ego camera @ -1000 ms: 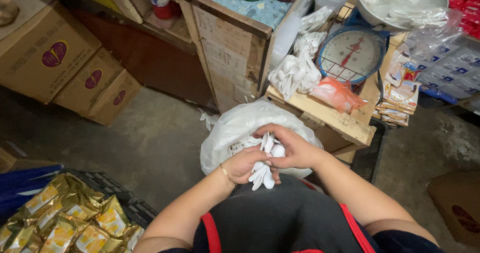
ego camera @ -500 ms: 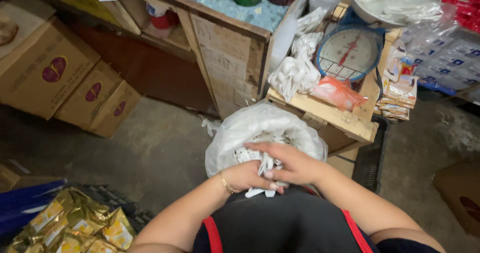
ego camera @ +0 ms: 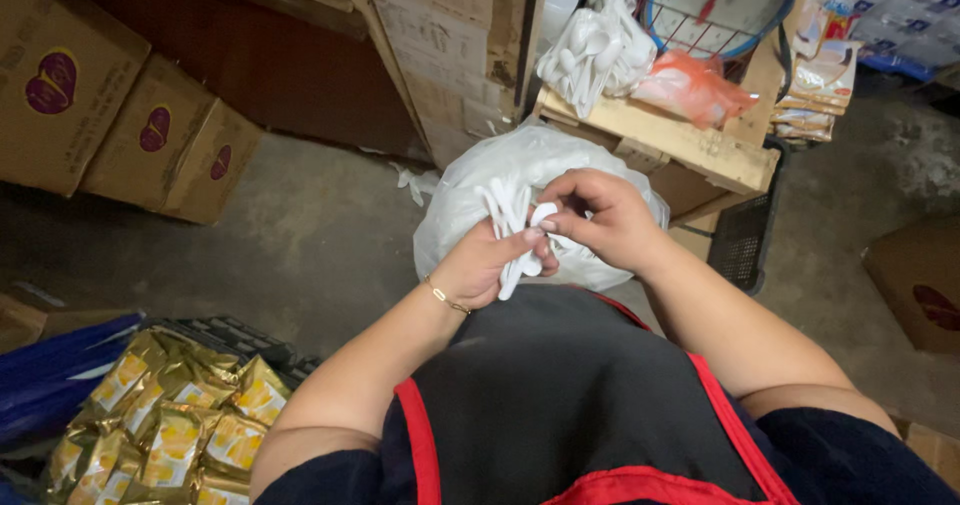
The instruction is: The person counts white plastic spoons by hand and places them into clear plastic bags.
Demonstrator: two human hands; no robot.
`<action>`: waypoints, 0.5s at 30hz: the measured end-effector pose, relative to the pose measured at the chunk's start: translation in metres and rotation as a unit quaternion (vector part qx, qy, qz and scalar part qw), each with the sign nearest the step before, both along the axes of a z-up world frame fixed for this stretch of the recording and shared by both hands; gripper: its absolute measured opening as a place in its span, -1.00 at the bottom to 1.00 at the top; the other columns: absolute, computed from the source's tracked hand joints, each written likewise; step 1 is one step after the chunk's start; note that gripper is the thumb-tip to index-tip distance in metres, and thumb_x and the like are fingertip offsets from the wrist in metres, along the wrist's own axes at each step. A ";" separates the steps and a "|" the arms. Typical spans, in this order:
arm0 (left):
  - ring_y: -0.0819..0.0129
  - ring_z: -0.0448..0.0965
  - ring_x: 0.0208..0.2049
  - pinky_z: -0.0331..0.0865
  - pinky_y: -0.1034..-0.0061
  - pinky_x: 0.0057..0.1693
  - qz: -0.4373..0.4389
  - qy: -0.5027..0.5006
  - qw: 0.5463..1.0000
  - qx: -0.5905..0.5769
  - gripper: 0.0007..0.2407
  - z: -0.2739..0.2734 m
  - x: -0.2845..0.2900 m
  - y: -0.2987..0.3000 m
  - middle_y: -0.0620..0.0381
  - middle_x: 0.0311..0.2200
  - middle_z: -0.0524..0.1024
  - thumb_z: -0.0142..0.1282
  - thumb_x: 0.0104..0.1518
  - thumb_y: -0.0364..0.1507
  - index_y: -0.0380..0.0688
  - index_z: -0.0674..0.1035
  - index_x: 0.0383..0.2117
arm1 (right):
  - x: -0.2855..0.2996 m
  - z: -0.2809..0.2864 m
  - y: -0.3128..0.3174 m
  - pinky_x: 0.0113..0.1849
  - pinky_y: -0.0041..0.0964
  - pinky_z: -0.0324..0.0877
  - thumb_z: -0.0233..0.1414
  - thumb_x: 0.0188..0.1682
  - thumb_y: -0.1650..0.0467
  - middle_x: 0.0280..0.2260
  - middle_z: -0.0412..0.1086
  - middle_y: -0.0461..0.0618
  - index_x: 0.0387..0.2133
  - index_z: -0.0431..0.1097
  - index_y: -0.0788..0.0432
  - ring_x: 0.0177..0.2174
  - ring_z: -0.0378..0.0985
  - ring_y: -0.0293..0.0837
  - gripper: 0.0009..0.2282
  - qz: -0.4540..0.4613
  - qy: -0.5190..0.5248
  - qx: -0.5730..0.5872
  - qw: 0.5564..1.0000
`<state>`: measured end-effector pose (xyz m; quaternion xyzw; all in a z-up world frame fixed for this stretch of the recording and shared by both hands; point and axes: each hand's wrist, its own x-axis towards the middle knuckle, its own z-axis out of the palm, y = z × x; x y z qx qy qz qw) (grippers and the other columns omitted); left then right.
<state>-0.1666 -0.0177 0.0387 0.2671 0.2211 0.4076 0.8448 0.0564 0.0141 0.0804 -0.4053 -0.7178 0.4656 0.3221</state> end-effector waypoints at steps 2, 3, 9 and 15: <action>0.32 0.62 -0.32 0.56 0.35 -0.09 -0.042 -0.027 0.999 -0.020 -0.83 -0.004 0.000 -0.002 0.09 -0.36 0.53 0.17 0.24 -0.52 -0.29 0.49 -0.11 | -0.007 0.010 -0.002 -0.22 -0.32 0.37 0.27 -0.06 0.43 -0.28 0.46 -0.05 -0.14 0.52 0.20 -0.31 0.43 -0.22 -0.77 -0.023 0.031 -0.028 0.999; 0.32 0.62 -0.32 0.56 0.35 -0.09 -0.045 -0.027 0.998 -0.019 -0.83 -0.007 -0.001 -0.002 0.09 -0.36 0.53 0.17 0.24 -0.52 -0.29 0.49 -0.11 | -0.010 0.018 -0.002 -0.22 -0.32 0.37 0.27 -0.06 0.43 -0.28 0.46 -0.05 -0.14 0.52 0.20 -0.31 0.43 -0.22 -0.77 -0.025 0.031 -0.027 0.999; 0.32 0.60 -0.39 0.51 0.43 -0.16 -0.178 0.139 0.968 0.106 -0.88 -0.012 -0.008 -0.010 0.07 -0.43 0.56 0.21 0.26 -0.53 -0.37 0.53 -0.25 | -0.039 0.065 -0.011 -0.01 -0.01 0.23 0.13 -0.07 0.48 0.02 0.28 0.31 -0.03 0.34 0.30 0.00 0.34 0.19 -0.68 0.116 0.032 0.301 0.946; 0.44 0.64 -0.23 0.52 0.53 -0.02 -0.149 0.165 0.964 0.144 -0.86 0.002 -0.022 -0.022 0.09 -0.32 0.62 0.25 0.18 -0.58 -0.36 0.59 -0.19 | -0.054 0.056 -0.016 -0.06 -0.18 0.43 0.17 0.00 0.38 -0.24 0.52 0.00 -0.23 0.48 0.14 -0.14 0.58 -0.02 -0.87 0.181 -0.081 0.138 0.970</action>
